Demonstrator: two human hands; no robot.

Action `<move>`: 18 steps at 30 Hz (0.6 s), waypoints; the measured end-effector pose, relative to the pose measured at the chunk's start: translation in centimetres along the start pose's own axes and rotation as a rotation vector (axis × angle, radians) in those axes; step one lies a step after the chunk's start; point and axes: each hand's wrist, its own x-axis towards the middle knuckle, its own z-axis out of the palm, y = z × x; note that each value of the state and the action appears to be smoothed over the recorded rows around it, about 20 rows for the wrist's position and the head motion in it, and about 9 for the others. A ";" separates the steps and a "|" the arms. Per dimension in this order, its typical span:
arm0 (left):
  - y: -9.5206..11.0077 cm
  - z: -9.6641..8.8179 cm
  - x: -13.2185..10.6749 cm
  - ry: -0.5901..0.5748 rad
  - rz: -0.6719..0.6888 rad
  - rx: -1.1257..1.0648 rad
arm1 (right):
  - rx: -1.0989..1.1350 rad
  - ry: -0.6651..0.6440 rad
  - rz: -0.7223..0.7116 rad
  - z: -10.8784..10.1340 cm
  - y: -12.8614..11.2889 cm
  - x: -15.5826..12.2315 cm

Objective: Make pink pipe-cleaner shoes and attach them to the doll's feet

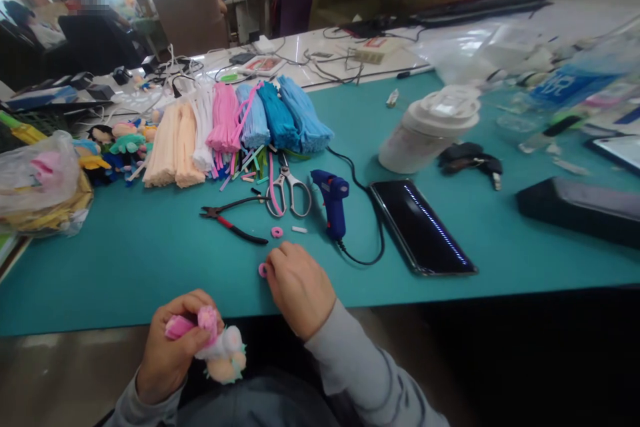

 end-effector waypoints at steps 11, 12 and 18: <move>0.4 -0.2 0.1 0.001 -0.027 0.014 | 0.092 0.191 0.242 -3.8 2.7 -1.9; 0.3 -0.2 0.1 0.001 -0.030 0.008 | 0.068 0.226 0.314 -4.1 3.5 -2.1; 0.1 -0.6 0.1 -0.014 -0.055 -0.019 | -0.022 0.287 0.478 -4.6 6.8 -0.9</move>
